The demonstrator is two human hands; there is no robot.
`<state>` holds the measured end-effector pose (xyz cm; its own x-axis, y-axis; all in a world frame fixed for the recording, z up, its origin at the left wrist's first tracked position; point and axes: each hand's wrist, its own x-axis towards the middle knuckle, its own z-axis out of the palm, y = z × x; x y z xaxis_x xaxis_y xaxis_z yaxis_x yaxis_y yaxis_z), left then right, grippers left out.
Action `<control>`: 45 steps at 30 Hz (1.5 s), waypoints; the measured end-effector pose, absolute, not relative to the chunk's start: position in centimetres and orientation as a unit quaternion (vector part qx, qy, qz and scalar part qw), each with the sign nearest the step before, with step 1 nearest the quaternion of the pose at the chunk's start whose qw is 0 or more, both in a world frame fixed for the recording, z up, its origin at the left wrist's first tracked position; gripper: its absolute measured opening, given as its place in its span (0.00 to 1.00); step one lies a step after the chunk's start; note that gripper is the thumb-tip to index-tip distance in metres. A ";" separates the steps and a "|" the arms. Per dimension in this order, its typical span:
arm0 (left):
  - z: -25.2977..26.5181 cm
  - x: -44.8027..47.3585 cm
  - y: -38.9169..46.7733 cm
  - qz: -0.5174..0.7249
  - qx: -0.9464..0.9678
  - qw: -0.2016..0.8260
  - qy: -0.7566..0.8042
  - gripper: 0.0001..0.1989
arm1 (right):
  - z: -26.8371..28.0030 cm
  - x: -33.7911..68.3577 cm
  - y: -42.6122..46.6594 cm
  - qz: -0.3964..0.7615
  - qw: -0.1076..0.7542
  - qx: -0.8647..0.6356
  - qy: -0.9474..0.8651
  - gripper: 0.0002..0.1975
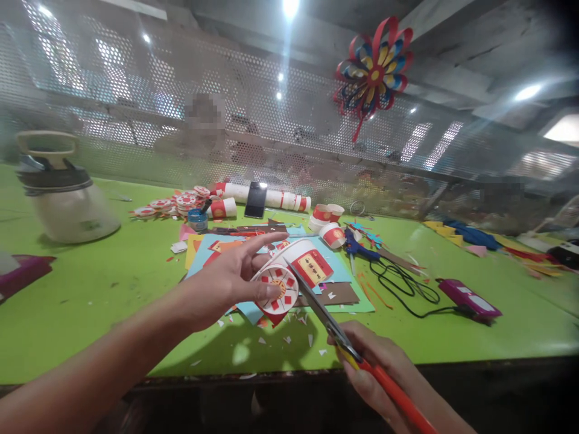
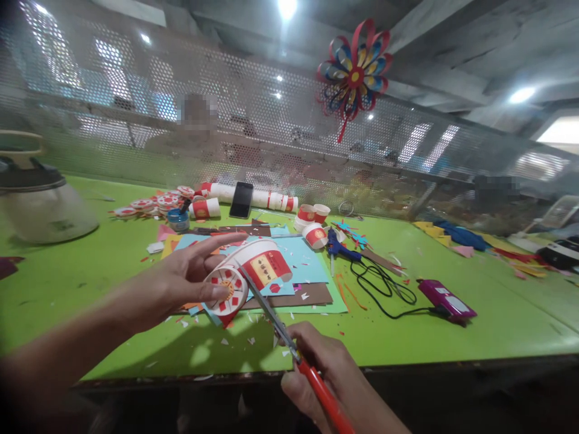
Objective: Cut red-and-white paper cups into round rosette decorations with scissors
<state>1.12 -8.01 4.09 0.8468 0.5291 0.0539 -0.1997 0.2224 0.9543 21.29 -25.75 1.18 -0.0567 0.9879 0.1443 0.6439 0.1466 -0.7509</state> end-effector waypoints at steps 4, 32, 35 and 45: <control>4.3 1.1 -7.9 0.221 0.585 0.771 0.118 0.43 | 1.3 21.7 -26.0 0.236 0.327 -0.598 -0.693 0.23; 6.7 1.0 -8.7 0.148 0.663 0.725 0.116 0.36 | 2.2 24.2 -27.7 0.217 0.278 -0.604 -0.714 0.16; 6.7 1.1 -8.8 0.151 0.652 0.734 0.114 0.37 | 1.9 24.1 -27.8 0.205 0.275 -0.602 -0.721 0.15; 6.1 1.5 -9.0 0.182 0.656 0.725 0.107 0.39 | 1.5 24.2 -28.4 0.200 0.281 -0.610 -0.713 0.13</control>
<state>1.47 -9.04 6.14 0.9109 0.4042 0.0834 -0.1233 0.0737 0.9896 24.18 -28.41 1.50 -0.0975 0.9829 0.1559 0.7581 0.1749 -0.6283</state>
